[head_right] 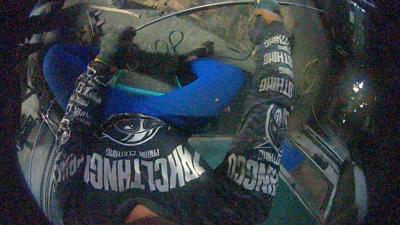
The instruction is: The person sits on the floor and uses an angle grinder to smooth a long metal rod, holding it with the left hand and moving the grinder along its length. The person repeatedly repositions the rod and continues grinding different sections.
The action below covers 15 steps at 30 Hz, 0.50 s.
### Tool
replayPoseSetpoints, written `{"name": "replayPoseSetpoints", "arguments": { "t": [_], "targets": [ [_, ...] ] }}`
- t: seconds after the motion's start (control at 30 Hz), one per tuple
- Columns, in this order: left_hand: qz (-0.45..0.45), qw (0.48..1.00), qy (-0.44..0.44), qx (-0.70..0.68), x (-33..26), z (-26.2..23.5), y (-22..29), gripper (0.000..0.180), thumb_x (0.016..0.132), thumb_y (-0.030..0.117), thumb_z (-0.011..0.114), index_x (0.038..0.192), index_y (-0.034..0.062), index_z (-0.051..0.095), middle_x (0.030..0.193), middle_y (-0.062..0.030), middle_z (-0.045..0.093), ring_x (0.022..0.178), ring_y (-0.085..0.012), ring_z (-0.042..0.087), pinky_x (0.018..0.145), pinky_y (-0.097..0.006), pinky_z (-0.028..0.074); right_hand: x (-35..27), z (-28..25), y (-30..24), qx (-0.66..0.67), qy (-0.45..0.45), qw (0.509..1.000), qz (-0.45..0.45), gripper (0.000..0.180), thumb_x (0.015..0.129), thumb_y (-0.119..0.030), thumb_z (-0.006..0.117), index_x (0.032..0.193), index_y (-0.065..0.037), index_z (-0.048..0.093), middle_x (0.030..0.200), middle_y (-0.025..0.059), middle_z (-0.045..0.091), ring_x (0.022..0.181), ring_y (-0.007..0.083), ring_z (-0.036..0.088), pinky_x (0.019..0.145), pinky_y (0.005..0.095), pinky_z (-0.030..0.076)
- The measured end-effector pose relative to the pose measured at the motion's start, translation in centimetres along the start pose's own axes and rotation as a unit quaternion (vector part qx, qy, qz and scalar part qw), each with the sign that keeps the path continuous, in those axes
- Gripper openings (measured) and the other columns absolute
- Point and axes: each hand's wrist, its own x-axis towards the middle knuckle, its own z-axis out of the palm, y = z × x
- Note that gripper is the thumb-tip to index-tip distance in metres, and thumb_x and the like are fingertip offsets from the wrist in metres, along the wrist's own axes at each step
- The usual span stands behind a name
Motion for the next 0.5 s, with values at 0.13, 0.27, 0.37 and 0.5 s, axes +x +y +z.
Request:
{"name": "replayPoseSetpoints", "arguments": {
  "t": [0.13,0.27,0.37,0.5],
  "targets": [
    [-0.017,1.0,-0.02,0.016,0.7,0.7,-0.9,0.023,0.086,0.028,0.057,0.108,0.0226,0.062,0.086,-0.0145,0.065,0.079,-0.0369,0.063,0.065,-0.049,0.048,2.2,-2.5,1.9,0.061,-0.016,0.998,0.017,0.03,0.068,-0.031,0.07,0.088,-0.008,0.073,0.096,0.0053,0.067,0.082,0.0201,0.062,0.076,0.0308,0.047],
    [0.002,1.0,-0.007,0.03,0.6,1.5,-1.7,0.031,0.083,0.024,0.059,0.115,0.0243,0.06,0.088,-0.0135,0.066,0.079,-0.0357,0.064,0.065,-0.048,0.048,2.7,-3.2,1.6,0.063,0.013,0.993,0.098,0.041,0.061,-0.035,0.074,0.087,-0.004,0.07,0.094,0.0094,0.065,0.08,0.0234,0.061,0.074,0.0332,0.047],
    [0.041,0.998,0.043,-0.021,0.3,1.8,-1.7,0.032,0.083,0.023,0.059,0.115,0.0252,0.06,0.089,-0.0134,0.066,0.079,-0.0357,0.064,0.065,-0.048,0.049,2.9,-3.0,1.3,0.043,0.024,0.994,0.094,0.045,0.059,-0.036,0.075,0.089,-0.002,0.069,0.095,0.0116,0.065,0.08,0.0236,0.061,0.073,0.0342,0.047],
    [0.023,0.999,0.035,-0.016,-0.5,0.9,-0.7,0.024,0.086,0.026,0.057,0.109,0.0238,0.062,0.088,-0.0138,0.066,0.079,-0.0366,0.063,0.064,-0.049,0.048,2.3,-1.9,0.1,0.007,-0.078,0.997,0.026,0.034,0.072,-0.033,0.063,0.1,-0.014,0.067,0.108,0.0083,0.063,0.094,0.0257,0.06,0.083,0.0356,0.046]
  ]
}}
